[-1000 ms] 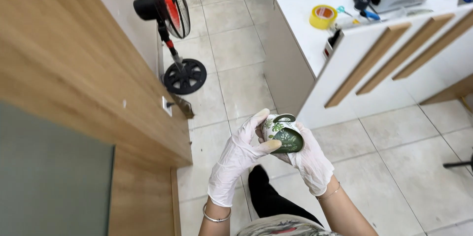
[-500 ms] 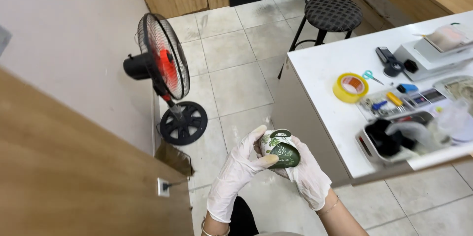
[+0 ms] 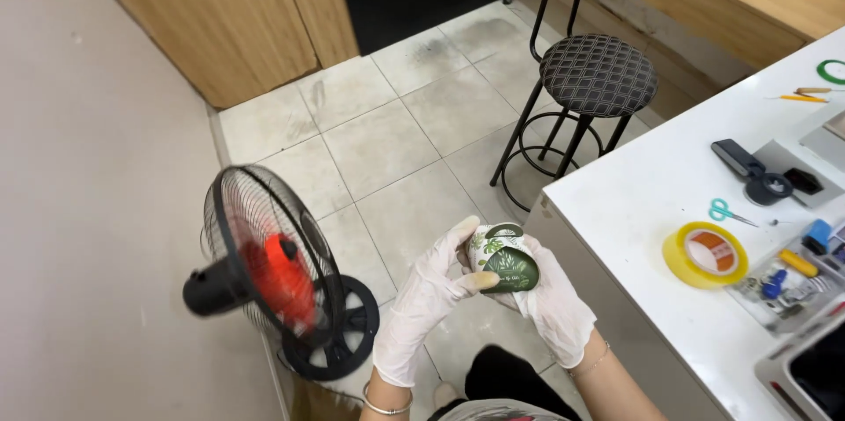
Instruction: Move packaged candle products from a display shelf to a workbench area.
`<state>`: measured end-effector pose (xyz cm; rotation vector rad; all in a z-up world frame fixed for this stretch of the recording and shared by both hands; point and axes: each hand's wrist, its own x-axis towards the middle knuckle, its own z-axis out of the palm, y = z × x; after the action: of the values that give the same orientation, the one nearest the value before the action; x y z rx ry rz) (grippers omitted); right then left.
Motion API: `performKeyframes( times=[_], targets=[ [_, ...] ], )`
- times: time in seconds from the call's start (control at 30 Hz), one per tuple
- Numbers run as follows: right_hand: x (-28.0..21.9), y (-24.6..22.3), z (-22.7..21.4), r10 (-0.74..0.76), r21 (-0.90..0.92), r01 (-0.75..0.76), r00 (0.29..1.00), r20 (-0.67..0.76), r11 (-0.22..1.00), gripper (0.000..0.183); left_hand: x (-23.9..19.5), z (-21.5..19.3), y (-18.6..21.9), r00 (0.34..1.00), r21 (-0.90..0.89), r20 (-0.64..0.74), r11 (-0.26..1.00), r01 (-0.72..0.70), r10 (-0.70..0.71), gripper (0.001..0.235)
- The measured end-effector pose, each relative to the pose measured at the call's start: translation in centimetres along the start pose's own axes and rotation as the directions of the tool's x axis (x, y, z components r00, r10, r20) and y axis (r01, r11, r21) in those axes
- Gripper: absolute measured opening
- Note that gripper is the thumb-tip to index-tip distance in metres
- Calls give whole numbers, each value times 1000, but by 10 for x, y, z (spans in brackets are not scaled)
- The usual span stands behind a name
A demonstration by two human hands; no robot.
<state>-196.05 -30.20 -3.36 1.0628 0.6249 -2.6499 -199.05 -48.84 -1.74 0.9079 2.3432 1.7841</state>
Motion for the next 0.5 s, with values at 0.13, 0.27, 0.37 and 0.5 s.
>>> performKeyframes(
  times=[0.13,0.27,0.37,0.5],
  targets=[
    [77,-29,42,-35,81,20,981,188,997,43,74,-36,-34,973,-199,75,953,228,-217,85],
    [167,-66,68,45,93,-60,986,163,994,55,155,-66,-77,971,-139,122,965,221,-205,89],
    [197,-97,120,-76,29,71,960,271,997,60,221,-84,-122,988,-114,146,991,70,-53,97],
    [237,-144,198,-25,283,-9,993,114,959,59,319,-111,-149,977,-19,213,1000,-13,17,111]
  ],
)
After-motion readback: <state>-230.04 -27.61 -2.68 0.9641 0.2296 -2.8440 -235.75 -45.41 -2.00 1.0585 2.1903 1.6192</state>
